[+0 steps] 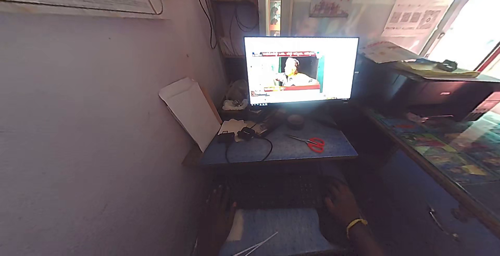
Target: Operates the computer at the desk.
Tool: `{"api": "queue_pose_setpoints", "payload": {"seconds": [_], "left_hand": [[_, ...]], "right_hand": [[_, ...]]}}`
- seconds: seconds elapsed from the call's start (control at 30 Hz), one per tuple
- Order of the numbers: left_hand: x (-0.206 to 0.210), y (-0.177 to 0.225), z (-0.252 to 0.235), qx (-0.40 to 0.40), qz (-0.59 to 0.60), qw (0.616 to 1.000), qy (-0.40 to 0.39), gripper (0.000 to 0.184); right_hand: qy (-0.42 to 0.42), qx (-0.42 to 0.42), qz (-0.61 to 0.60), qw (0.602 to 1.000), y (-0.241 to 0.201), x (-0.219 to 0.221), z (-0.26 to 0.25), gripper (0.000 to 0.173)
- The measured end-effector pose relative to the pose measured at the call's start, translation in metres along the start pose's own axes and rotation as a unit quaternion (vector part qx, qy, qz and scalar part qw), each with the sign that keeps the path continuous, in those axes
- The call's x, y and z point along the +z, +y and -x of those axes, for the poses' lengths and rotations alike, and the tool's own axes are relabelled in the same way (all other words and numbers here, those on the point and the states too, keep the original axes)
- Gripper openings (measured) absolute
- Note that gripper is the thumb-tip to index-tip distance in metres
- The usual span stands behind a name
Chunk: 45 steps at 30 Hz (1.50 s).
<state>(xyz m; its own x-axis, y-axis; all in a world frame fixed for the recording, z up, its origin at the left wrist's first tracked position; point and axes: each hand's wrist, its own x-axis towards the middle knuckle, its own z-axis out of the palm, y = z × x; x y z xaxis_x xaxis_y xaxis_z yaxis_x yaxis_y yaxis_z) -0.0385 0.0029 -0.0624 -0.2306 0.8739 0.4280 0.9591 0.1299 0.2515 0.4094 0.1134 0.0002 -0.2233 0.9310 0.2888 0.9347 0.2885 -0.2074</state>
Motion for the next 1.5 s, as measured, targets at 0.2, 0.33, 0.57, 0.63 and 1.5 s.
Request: {"api": "queue_pose_setpoints", "payload": {"seconds": [0.2, 0.33, 0.57, 0.63, 1.5], "left_hand": [[0.0, 0.0, 0.0, -0.003, 0.001, 1.0, -0.003, 0.071], [-0.001, 0.001, 0.0, -0.005, 0.001, 1.0, -0.005, 0.071], [-0.002, 0.0, -0.002, 0.003, 0.005, 1.0, 0.005, 0.072], [-0.004, 0.001, -0.003, 0.004, 0.005, 1.0, 0.005, 0.072], [-0.013, 0.006, -0.001, -0.014, -0.003, 0.999, -0.038, 0.071]], "right_hand": [[0.002, 0.002, -0.004, 1.0, -0.001, -0.001, -0.001, 0.049], [-0.001, 0.006, -0.003, 1.0, 0.0, -0.001, -0.001, 0.051], [-0.018, 0.054, -0.013, 0.998, -0.007, -0.006, -0.003, 0.051], [-0.02, 0.057, -0.016, 0.998, -0.007, -0.005, -0.003, 0.05], [-0.001, 0.01, -0.021, 1.0, -0.006, -0.001, -0.003, 0.045]]}}
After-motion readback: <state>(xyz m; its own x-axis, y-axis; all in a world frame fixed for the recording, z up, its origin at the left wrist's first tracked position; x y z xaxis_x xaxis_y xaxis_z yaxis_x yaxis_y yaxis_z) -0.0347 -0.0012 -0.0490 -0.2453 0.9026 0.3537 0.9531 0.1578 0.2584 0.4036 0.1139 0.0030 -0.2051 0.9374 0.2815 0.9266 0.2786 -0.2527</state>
